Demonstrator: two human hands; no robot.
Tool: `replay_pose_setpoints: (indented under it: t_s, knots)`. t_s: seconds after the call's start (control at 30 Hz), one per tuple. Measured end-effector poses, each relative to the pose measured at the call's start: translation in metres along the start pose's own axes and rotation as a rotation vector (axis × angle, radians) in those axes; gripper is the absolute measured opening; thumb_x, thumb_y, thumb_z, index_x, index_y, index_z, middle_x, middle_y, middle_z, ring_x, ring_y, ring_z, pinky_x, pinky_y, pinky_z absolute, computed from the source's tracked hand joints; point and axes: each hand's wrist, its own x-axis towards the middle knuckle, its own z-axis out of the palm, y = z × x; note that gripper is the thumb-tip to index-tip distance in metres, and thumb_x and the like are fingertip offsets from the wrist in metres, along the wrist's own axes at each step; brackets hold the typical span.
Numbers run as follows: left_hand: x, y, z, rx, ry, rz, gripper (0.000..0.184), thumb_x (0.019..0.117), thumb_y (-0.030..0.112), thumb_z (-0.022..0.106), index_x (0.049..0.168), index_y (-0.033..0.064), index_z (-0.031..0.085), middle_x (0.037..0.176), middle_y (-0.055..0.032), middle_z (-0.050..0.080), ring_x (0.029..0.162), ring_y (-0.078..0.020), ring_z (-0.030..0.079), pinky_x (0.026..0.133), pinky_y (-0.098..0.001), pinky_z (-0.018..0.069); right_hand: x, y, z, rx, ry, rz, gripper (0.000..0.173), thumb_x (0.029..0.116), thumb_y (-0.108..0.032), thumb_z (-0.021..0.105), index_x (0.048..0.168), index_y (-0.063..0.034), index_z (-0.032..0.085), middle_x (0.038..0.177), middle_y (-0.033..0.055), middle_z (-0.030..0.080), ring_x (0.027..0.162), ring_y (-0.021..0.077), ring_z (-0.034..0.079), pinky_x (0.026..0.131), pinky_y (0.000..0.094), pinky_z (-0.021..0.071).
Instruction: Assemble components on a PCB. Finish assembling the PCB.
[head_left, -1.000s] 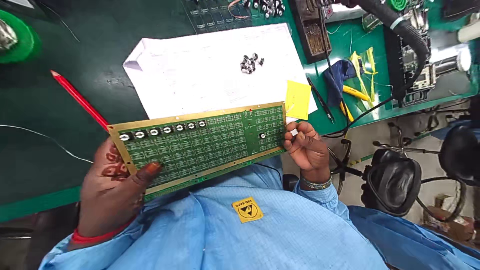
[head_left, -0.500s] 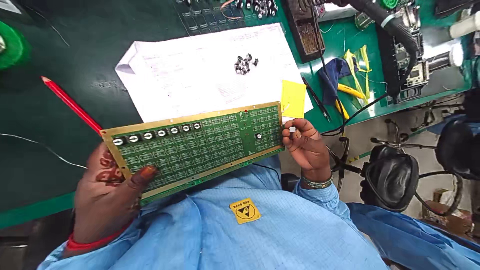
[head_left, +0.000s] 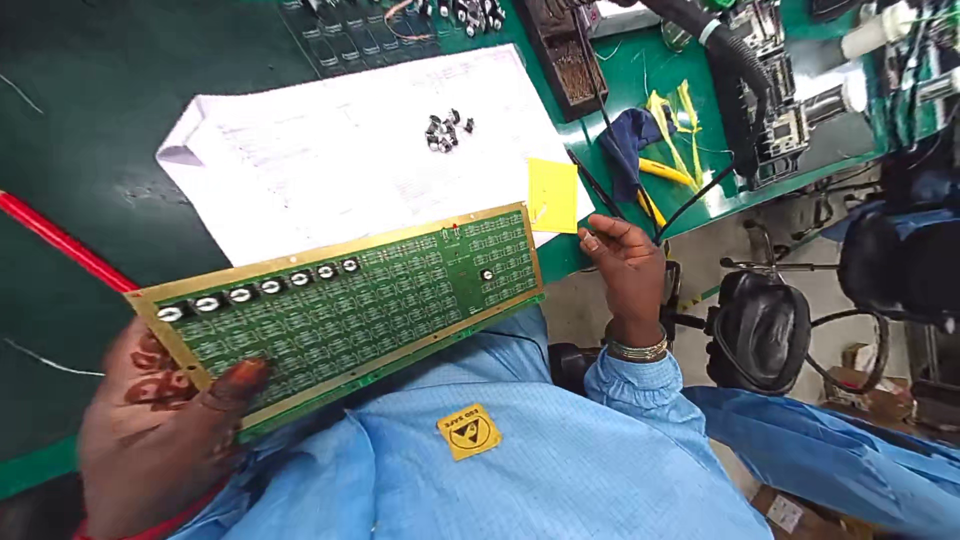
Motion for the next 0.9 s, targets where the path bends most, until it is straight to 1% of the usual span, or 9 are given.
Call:
replay_pose_setpoints:
  t_s: [0.1, 0.17, 0.23, 0.37, 0.47, 0.57, 0.63, 0.8, 0.9]
  knots:
    - [0.0, -0.002, -0.003, 0.01, -0.012, 0.007, 0.065, 0.0892, 0.022, 0.075, 0.142, 0.0076, 0.04, 0.127, 0.0119, 0.065, 0.117, -0.005, 0.064, 0.104, -0.025, 0.052, 0.002, 0.011, 0.005, -0.219, 0.033, -0.225, 0.014, 0.0881, 0.001, 0.074, 0.102, 0.0025, 0.074, 0.106, 0.0096, 0.071, 0.099, 0.0098, 0.069, 0.085, 0.0243, 0.0591]
    - [0.0, -0.003, -0.003, 0.015, -0.019, 0.013, 0.065, 0.0897, 0.024, 0.075, 0.142, 0.008, 0.04, 0.128, 0.0117, 0.065, 0.117, -0.0052, 0.064, 0.104, -0.0252, 0.052, 0.002, 0.017, 0.007, -0.33, 0.032, -0.365, 0.007, 0.0872, 0.001, 0.075, 0.095, 0.0021, 0.075, 0.101, 0.0119, 0.073, 0.1, 0.014, 0.071, 0.087, 0.0262, 0.0591]
    - [0.0, -0.003, -0.003, 0.02, -0.017, 0.018, 0.066, 0.089, 0.025, 0.076, 0.141, 0.0072, 0.04, 0.128, 0.0115, 0.065, 0.117, -0.0054, 0.064, 0.104, -0.0255, 0.052, 0.001, 0.021, 0.006, -0.394, 0.023, -0.427, 0.005, 0.0877, 0.001, 0.074, 0.092, 0.0012, 0.076, 0.099, 0.0124, 0.075, 0.101, 0.0175, 0.071, 0.091, 0.0302, 0.0572]
    - [-0.001, -0.003, -0.003, 0.018, -0.013, 0.015, 0.064, 0.0893, 0.025, 0.076, 0.141, 0.0089, 0.042, 0.127, 0.0121, 0.066, 0.117, -0.0051, 0.064, 0.104, -0.0256, 0.0522, -0.004, 0.026, 0.004, -0.365, 0.024, -0.425, 0.006, 0.0893, 0.002, 0.072, 0.094, 0.0015, 0.075, 0.102, 0.012, 0.072, 0.099, 0.0131, 0.07, 0.086, 0.0252, 0.0584]
    - [-0.001, -0.004, -0.004, 0.032, -0.006, 0.01, 0.063, 0.0893, 0.025, 0.075, 0.141, 0.0083, 0.042, 0.127, 0.012, 0.065, 0.117, -0.0047, 0.064, 0.104, -0.0253, 0.052, -0.005, 0.025, 0.003, -0.414, 0.047, -0.39, 0.012, 0.0905, -0.004, 0.074, 0.102, 0.0012, 0.075, 0.114, 0.0155, 0.069, 0.099, 0.0127, 0.069, 0.083, 0.0229, 0.0583]
    - [-0.002, -0.005, -0.005, 0.038, -0.003, 0.012, 0.066, 0.0892, 0.024, 0.076, 0.142, 0.0066, 0.04, 0.128, 0.011, 0.065, 0.117, -0.0052, 0.063, 0.104, -0.0258, 0.0519, -0.007, 0.019, 0.003, -0.523, 0.04, -0.311, 0.021, 0.0908, -0.01, 0.075, 0.109, 0.0, 0.076, 0.117, 0.0169, 0.07, 0.101, 0.0172, 0.07, 0.084, 0.0275, 0.0587]
    - [-0.002, -0.005, -0.005, 0.054, 0.002, 0.002, 0.069, 0.0889, 0.026, 0.075, 0.143, 0.0051, 0.037, 0.128, 0.0115, 0.065, 0.117, -0.0041, 0.063, 0.104, -0.025, 0.0519, -0.01, 0.019, 0.004, -0.563, 0.061, -0.296, 0.027, 0.0907, -0.013, 0.076, 0.115, -0.0002, 0.074, 0.114, 0.0161, 0.071, 0.099, 0.0212, 0.069, 0.084, 0.0332, 0.0578]
    - [-0.002, -0.004, -0.004, 0.042, 0.004, 0.002, 0.067, 0.0889, 0.024, 0.075, 0.142, 0.0052, 0.039, 0.126, 0.0115, 0.065, 0.116, -0.0045, 0.064, 0.103, -0.025, 0.0527, -0.01, 0.027, 0.012, -0.595, 0.146, -0.4, 0.015, 0.0919, -0.011, 0.073, 0.103, -0.0014, 0.077, 0.104, 0.0127, 0.075, 0.101, 0.0229, 0.069, 0.091, 0.036, 0.0542]
    - [-0.001, -0.002, -0.001, 0.026, 0.002, 0.015, 0.064, 0.0893, 0.022, 0.074, 0.141, 0.0061, 0.04, 0.125, 0.0127, 0.066, 0.115, -0.0038, 0.064, 0.103, -0.0243, 0.0528, -0.008, 0.028, 0.009, -0.593, 0.158, -0.449, 0.014, 0.0914, -0.01, 0.074, 0.101, -0.0002, 0.076, 0.101, 0.0128, 0.074, 0.094, 0.0186, 0.071, 0.084, 0.031, 0.0576]
